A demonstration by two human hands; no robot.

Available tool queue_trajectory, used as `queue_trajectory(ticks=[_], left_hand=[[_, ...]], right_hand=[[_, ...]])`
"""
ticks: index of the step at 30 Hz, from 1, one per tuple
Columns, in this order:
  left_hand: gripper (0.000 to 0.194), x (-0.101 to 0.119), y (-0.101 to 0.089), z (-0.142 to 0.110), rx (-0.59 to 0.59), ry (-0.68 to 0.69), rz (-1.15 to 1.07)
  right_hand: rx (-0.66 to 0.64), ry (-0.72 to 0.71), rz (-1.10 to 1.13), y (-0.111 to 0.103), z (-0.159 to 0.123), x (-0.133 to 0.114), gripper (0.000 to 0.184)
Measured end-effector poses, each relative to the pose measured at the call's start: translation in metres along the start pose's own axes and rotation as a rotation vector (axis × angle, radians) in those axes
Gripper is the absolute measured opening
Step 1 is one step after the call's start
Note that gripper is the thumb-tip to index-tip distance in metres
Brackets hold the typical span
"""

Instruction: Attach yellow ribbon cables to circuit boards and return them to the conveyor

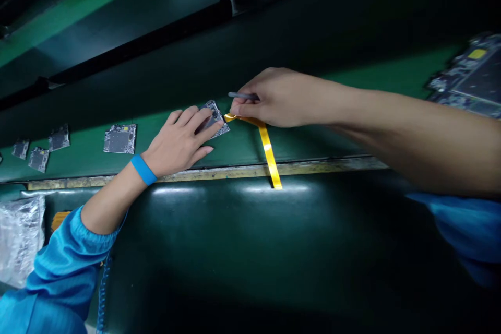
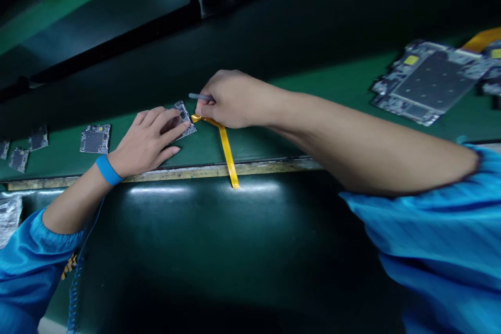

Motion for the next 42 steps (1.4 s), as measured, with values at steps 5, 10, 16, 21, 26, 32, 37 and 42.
queue_trajectory(ticks=[5, 10, 16, 21, 26, 32, 37, 42], left_hand=[[0.059, 0.001, 0.002, 0.000, -0.002, 0.003, 0.008], [0.059, 0.001, 0.003, 0.001, -0.004, 0.005, 0.011], [0.059, 0.001, 0.003, 0.002, -0.014, 0.002, -0.007], [0.059, 0.001, 0.003, 0.003, -0.007, 0.015, -0.006], [0.059, 0.001, 0.001, 0.004, -0.010, 0.020, 0.000], [0.058, 0.004, 0.001, 0.005, -0.002, -0.003, 0.000], [0.057, 0.006, 0.001, 0.004, 0.014, -0.006, 0.020], [0.057, 0.006, 0.002, 0.004, 0.007, -0.009, 0.008]], right_hand=[[-0.018, 0.032, -0.067, -0.003, -0.002, -0.010, 0.032], [-0.016, -0.057, -0.061, -0.003, -0.001, -0.004, 0.031], [-0.008, -0.020, -0.086, -0.002, -0.001, -0.005, 0.028], [-0.064, 0.049, -0.145, -0.001, -0.002, -0.016, 0.029], [-0.047, 0.151, -0.219, 0.002, -0.003, -0.019, 0.025], [0.065, 0.158, -0.219, -0.004, -0.019, -0.029, 0.040], [0.083, 0.039, -0.131, 0.000, -0.022, -0.023, 0.038], [0.108, -0.035, -0.065, 0.010, -0.012, -0.009, 0.025]])
Point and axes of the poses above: each hand's wrist, its own z-axis towards the middle knuckle, its own y-axis out of the palm, x = y × z, the point moved 4 cm from there along z, towards the middle knuckle, and after that the axes turned 13 degrees about z, right-handed, at the moved point
